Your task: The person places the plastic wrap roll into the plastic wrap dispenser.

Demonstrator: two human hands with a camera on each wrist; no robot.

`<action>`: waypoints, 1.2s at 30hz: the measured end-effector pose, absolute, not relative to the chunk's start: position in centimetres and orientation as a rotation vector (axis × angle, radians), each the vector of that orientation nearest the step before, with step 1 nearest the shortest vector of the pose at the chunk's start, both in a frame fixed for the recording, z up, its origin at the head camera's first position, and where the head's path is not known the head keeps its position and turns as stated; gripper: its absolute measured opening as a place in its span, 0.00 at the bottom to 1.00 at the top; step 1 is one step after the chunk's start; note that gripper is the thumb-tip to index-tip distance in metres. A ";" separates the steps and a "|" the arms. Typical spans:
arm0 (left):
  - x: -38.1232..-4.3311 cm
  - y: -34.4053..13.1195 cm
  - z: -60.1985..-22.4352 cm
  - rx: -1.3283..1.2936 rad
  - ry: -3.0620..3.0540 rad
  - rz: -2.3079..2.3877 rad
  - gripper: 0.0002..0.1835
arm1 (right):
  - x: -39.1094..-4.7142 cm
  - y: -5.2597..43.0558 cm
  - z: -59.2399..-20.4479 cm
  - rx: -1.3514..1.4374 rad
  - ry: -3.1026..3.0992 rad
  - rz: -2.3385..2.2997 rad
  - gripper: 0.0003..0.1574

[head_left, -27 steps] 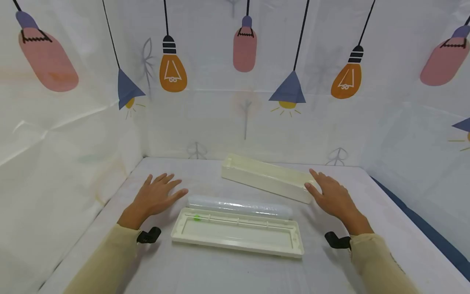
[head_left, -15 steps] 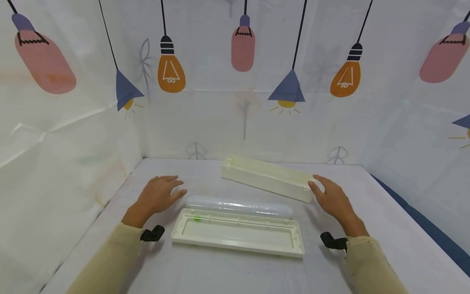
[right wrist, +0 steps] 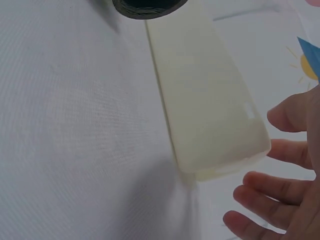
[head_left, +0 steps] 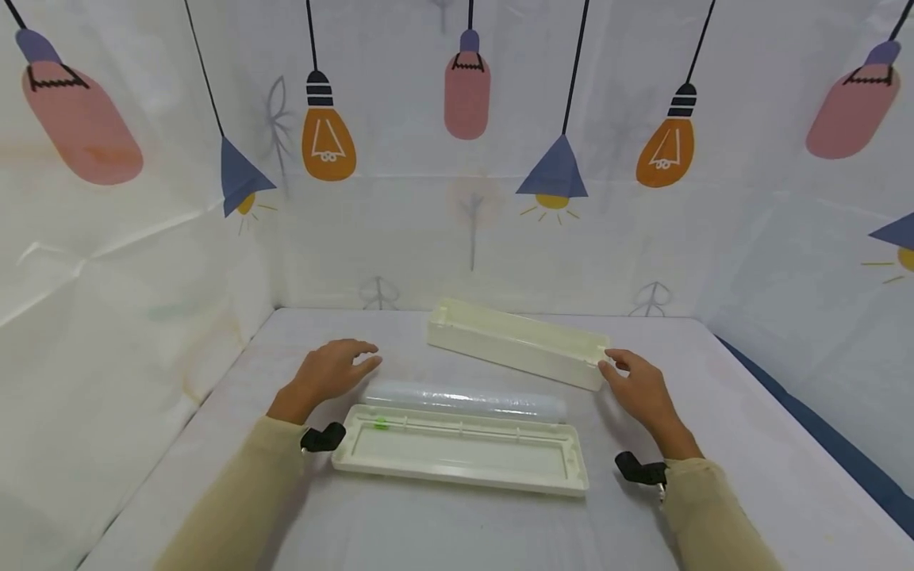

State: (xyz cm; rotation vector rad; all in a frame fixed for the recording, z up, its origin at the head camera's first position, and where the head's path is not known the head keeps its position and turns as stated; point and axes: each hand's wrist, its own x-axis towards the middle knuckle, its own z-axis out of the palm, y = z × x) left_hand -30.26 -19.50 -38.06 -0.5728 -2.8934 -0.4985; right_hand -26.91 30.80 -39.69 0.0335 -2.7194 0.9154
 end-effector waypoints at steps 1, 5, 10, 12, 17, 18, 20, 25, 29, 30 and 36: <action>-30.4 -19.4 -38.0 -0.570 -2.903 -0.518 0.23 | -27.0 30.8 -39.8 0.031 -2.714 0.926 0.34; -30.9 -18.7 -37.7 -0.531 -2.944 -0.629 0.23 | -27.2 30.8 -40.1 0.014 -2.704 0.964 0.34; -32.0 -17.9 -37.6 -0.531 -2.937 -0.741 0.24 | -27.2 30.6 -39.8 0.013 -2.692 1.016 0.34; -32.4 -17.7 -37.6 -0.554 -2.930 -0.765 0.24 | -27.2 30.5 -39.8 0.008 -2.693 1.029 0.34; -33.2 -17.1 -37.4 -0.585 -2.941 -0.823 0.23 | -27.2 30.6 -39.9 -0.008 -2.699 1.041 0.34; -33.3 -16.9 -37.3 -0.586 -2.950 -0.834 0.23 | -27.2 30.5 -39.9 -0.008 -2.698 1.040 0.34; -33.8 -16.6 -37.2 -0.571 -2.968 -0.878 0.23 | -27.2 30.5 -39.9 -0.006 -2.698 1.038 0.33; -35.1 -15.8 -37.0 -0.543 -2.984 -1.123 0.25 | -27.2 30.5 -39.5 0.006 -2.704 1.013 0.31; -35.9 -15.1 -36.9 -0.488 -2.964 -1.345 0.25 | -27.3 30.5 -39.2 0.012 -2.711 0.999 0.29; -36.1 -15.0 -37.0 -0.469 -2.961 -1.381 0.24 | -27.3 30.5 -39.2 0.013 -2.717 0.999 0.29; -36.9 -13.9 -37.7 -0.366 -2.932 -1.526 0.24 | -27.3 30.5 -39.3 0.010 -2.736 1.003 0.29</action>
